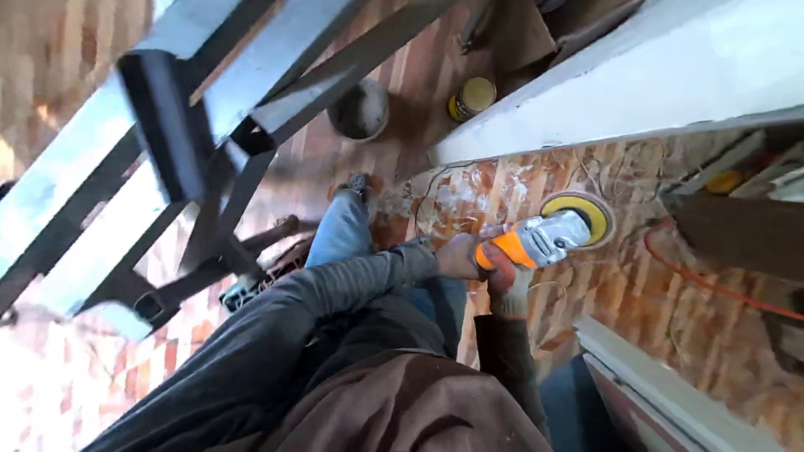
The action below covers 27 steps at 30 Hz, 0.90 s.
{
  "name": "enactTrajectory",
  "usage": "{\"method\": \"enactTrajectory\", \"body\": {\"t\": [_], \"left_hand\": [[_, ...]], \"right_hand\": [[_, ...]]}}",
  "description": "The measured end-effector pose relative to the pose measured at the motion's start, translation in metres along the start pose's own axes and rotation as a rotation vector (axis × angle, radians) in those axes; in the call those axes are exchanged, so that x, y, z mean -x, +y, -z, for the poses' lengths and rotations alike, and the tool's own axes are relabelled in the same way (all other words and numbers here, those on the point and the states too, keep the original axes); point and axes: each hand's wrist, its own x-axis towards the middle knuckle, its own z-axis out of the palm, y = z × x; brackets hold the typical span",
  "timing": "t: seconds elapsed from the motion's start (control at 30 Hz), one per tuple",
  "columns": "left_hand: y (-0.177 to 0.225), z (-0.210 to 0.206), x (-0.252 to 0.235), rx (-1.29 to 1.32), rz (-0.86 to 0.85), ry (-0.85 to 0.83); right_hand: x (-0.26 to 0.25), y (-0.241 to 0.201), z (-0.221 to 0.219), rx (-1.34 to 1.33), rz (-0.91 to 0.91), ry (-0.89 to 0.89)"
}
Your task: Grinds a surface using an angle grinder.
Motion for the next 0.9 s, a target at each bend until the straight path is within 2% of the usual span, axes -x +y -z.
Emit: {"method": "enactTrajectory", "body": {"t": [0.2, 0.3, 0.37, 0.5, 0.6, 0.7, 0.8, 0.9], "left_hand": [[-0.126, 0.014, -0.056, -0.139, 0.063, -0.156], [-0.186, 0.011, -0.07, -0.059, -0.024, -0.116], [-0.217, 0.01, -0.073, 0.006, -0.064, -0.059], [-0.264, 0.019, -0.081, -0.062, -0.025, -0.034], [-0.285, 0.023, -0.089, -0.064, -0.05, 0.031], [-0.284, 0.036, -0.09, -0.049, -0.1, 0.097], [-0.282, 0.043, -0.083, -0.054, -0.08, 0.128], [-0.295, 0.048, -0.082, -0.085, -0.17, 0.123]], "right_hand": [[-0.033, 0.128, 0.006, 0.006, 0.034, 0.157], [-0.044, 0.175, 0.004, 0.124, 0.028, 0.253], [-0.054, 0.204, -0.001, 0.135, 0.053, 0.246], [-0.067, 0.257, -0.009, 0.078, 0.057, 0.267], [-0.079, 0.278, -0.012, 0.018, 0.079, 0.232], [-0.087, 0.271, -0.025, 0.036, 0.052, 0.251], [-0.085, 0.275, -0.033, 0.133, -0.028, 0.27], [-0.083, 0.289, -0.039, 0.076, 0.051, 0.279]]}}
